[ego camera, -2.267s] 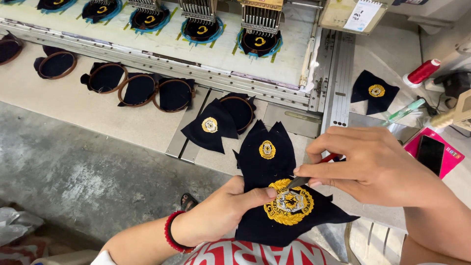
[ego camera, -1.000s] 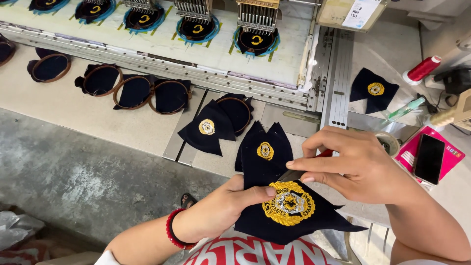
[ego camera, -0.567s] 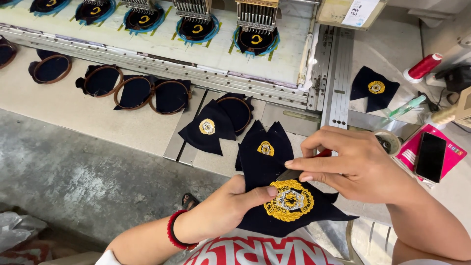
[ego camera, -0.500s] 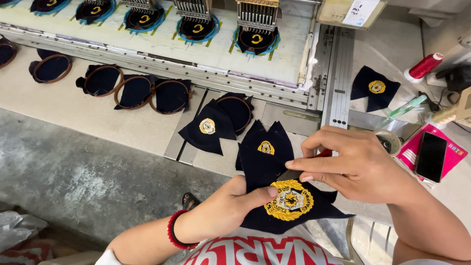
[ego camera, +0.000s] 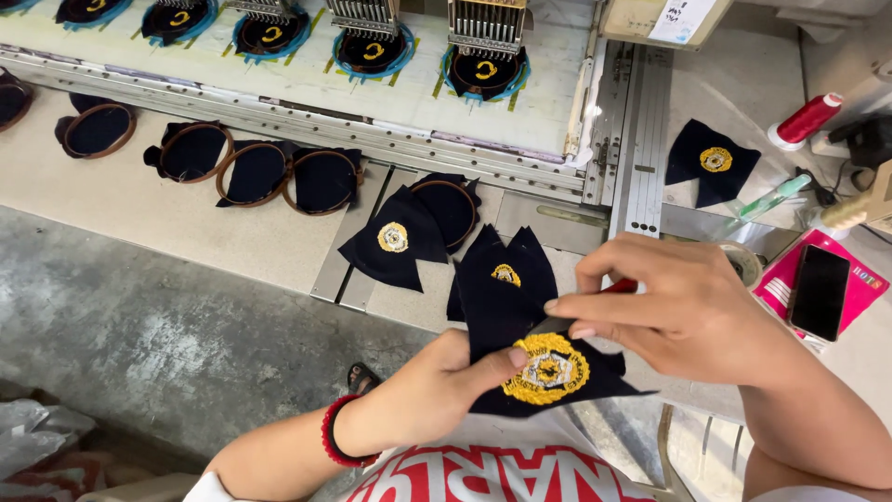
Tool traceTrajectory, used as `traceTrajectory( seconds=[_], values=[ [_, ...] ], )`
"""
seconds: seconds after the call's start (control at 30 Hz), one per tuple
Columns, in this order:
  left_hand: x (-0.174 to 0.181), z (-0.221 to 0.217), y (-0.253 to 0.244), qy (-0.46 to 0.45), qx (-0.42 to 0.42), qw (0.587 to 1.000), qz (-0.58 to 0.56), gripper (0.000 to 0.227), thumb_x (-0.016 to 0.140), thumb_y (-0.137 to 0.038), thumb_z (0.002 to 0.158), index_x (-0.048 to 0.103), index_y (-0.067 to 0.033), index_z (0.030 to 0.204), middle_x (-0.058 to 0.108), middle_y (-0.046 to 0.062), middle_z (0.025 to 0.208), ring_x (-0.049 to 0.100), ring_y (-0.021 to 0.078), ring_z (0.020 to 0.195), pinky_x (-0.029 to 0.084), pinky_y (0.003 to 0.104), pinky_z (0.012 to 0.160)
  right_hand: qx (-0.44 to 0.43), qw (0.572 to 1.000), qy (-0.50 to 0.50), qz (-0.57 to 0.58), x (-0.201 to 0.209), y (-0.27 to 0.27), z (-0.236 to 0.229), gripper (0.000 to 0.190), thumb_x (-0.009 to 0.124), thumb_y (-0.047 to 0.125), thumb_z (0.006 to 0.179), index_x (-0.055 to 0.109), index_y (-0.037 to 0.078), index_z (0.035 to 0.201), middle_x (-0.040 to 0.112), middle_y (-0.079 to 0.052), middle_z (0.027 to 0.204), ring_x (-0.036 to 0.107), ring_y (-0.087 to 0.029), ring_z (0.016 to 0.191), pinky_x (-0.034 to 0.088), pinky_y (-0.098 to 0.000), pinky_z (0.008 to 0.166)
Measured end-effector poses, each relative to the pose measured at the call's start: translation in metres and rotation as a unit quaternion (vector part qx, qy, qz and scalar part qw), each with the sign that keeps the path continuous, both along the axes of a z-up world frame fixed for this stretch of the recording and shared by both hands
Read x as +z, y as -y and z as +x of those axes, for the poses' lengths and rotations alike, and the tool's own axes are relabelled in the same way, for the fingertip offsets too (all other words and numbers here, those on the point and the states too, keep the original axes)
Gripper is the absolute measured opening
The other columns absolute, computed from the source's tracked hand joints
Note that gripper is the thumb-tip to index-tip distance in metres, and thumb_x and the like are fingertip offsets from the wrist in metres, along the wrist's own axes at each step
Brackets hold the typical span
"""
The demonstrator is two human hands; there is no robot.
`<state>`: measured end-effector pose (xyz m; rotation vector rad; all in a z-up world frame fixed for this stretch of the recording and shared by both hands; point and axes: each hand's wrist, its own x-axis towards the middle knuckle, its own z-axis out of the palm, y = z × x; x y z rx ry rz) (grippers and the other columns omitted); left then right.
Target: Trimming loose threads from embroidered patches and clearing thread paths on an industrial embroidery machine.
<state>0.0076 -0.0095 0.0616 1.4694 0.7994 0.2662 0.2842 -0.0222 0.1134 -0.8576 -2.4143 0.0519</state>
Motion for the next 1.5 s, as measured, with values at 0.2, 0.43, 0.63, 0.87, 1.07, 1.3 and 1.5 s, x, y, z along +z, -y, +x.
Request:
traceTrajectory(
  seconds=[0.2,0.43,0.63,0.87,1.07,1.3,1.5],
  values=[
    [0.019,0.009,-0.012,0.192,0.217,0.867,-0.405,0.039,0.068,-0.006,0.093,0.070,0.0154,0.126,0.077,0.029,0.121,0.076,0.0366,0.106,0.063,0.043,0.094,-0.067,0.989,-0.126,-0.041,-0.007,0.008,0.012,0.026,0.074,0.013,0.099,0.078,0.013,0.125,0.067,-0.009,0.103,0.055,-0.016,0.072,0.042,-0.0286,0.065],
    [0.018,0.006,-0.016,0.181,0.217,0.833,-0.476,0.042,0.065,-0.011,0.096,0.070,0.0141,0.129,0.077,0.029,0.122,0.076,0.0358,0.101,0.065,0.041,0.088,-0.081,0.994,-0.069,-0.014,0.004,0.026,0.009,0.028,0.073,0.014,0.099,0.077,0.017,0.127,0.066,-0.006,0.101,0.053,-0.019,0.072,0.044,-0.0313,0.064],
    [0.026,0.005,-0.013,0.192,0.229,0.838,-0.456,0.036,0.065,-0.010,0.098,0.071,0.0133,0.125,0.078,0.027,0.120,0.076,0.0353,0.102,0.064,0.041,0.089,-0.086,0.996,-0.009,0.006,0.008,0.026,0.005,0.033,0.077,0.015,0.099,0.074,0.025,0.130,0.064,-0.002,0.100,0.049,-0.018,0.068,0.038,-0.0322,0.059],
    [0.029,0.005,-0.008,0.184,0.241,0.850,-0.431,0.032,0.068,-0.011,0.097,0.074,0.0108,0.119,0.080,0.025,0.116,0.077,0.0328,0.097,0.064,0.038,0.081,-0.094,0.993,0.071,0.026,0.012,0.021,-0.004,0.015,0.076,0.023,0.098,0.079,0.025,0.113,0.065,0.001,0.098,0.063,-0.019,0.073,0.041,-0.0345,0.049],
    [0.001,0.000,-0.013,0.189,0.227,0.808,-0.510,0.041,0.063,-0.019,0.103,0.071,0.0086,0.132,0.081,0.022,0.116,0.079,0.0301,0.091,0.067,0.037,0.073,-0.124,0.991,0.032,-0.023,0.013,0.019,-0.002,0.024,0.071,0.024,0.100,0.081,0.028,0.121,0.067,0.007,0.101,0.054,-0.012,0.063,0.038,-0.0277,0.052],
    [0.019,0.002,-0.004,0.227,0.245,0.820,-0.465,0.041,0.061,-0.014,0.102,0.069,0.0110,0.133,0.078,0.025,0.122,0.076,0.0332,0.101,0.064,0.040,0.086,-0.105,0.994,0.015,-0.007,0.015,0.024,-0.006,0.024,0.076,0.017,0.098,0.080,0.026,0.120,0.067,0.004,0.099,0.054,-0.014,0.066,0.037,-0.0283,0.054],
    [0.036,0.006,0.008,0.237,0.293,0.843,-0.384,0.044,0.061,-0.010,0.099,0.068,0.0097,0.137,0.076,0.026,0.129,0.073,0.0337,0.112,0.059,0.040,0.101,-0.111,0.991,0.018,0.072,0.015,0.031,-0.023,0.026,0.078,0.012,0.100,0.077,0.022,0.124,0.065,-0.002,0.100,0.051,-0.018,0.064,0.038,-0.0323,0.052]
  ],
)
